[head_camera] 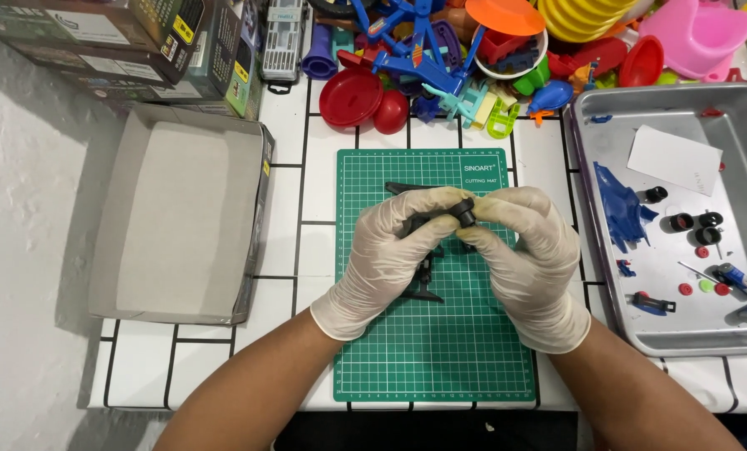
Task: The person inserts batteries into a black toy vehicle chassis on a green cutting mat. They then attach wheels to the axles and secure the vehicle's body components, completing the assembly of the toy.
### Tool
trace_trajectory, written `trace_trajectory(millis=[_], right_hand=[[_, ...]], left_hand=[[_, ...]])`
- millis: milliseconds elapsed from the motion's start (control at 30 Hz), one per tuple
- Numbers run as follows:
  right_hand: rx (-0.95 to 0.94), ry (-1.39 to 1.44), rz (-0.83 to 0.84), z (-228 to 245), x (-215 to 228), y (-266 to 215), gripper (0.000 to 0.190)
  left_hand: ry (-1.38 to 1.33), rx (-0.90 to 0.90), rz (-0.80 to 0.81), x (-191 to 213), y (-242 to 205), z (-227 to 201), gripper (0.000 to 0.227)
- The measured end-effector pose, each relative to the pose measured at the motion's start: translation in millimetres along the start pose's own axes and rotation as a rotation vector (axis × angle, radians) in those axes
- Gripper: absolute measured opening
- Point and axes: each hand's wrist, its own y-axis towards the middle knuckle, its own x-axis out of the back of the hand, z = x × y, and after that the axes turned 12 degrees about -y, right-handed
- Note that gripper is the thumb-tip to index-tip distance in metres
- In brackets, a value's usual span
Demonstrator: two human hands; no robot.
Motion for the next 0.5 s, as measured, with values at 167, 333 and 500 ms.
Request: trace_trajectory(millis=[167, 333, 500], right_hand=[[-0.042, 0.1, 0.025, -1.7, -0.8, 0.5, 0.021], [-0.174, 0.188, 0.095, -1.9, 2.6, -1.1, 0.033], [-0.187, 0.202, 0.162, 0.0, 4.3, -0.6, 0.032]], left_hand=[[0.05, -0.062, 0.037, 2.0, 0.1, -2.6, 0.026], [0.095, -0.086, 0.116, 7.1, 2.4, -4.4, 0.028], [0.144, -0.178, 0.163, 7.7, 4.4, -7.2, 0.038]])
